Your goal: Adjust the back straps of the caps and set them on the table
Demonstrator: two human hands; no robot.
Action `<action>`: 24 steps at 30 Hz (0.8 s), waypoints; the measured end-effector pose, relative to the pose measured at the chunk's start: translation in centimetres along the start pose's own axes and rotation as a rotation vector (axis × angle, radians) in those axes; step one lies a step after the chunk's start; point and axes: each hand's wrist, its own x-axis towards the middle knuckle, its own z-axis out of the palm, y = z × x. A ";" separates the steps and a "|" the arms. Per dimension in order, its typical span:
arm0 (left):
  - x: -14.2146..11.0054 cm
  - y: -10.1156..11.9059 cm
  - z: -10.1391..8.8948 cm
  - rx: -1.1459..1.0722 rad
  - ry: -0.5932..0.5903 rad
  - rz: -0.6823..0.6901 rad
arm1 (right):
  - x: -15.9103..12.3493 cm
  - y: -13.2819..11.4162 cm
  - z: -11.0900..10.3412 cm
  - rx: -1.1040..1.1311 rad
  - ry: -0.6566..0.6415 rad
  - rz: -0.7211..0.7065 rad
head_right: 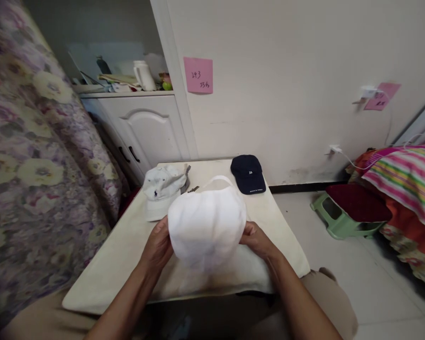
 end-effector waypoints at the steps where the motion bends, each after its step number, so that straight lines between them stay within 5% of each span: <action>1: 0.1 0.2 0.1 0.020 -0.015 0.006 | -0.1 -0.3 -0.2 -0.067 0.038 -0.016; 7: 0.5 1.0 -0.5 0.153 -0.161 0.028 | -0.4 -2.0 -0.9 -0.236 0.185 -0.104; 16: -0.8 0.1 -3.2 0.457 -0.313 -0.041 | -0.4 -2.2 -0.7 -0.416 -0.178 -0.048; 24: -3.2 2.0 -3.0 0.781 -0.516 -0.136 | -1.0 -2.2 -0.2 -0.565 -0.260 -0.021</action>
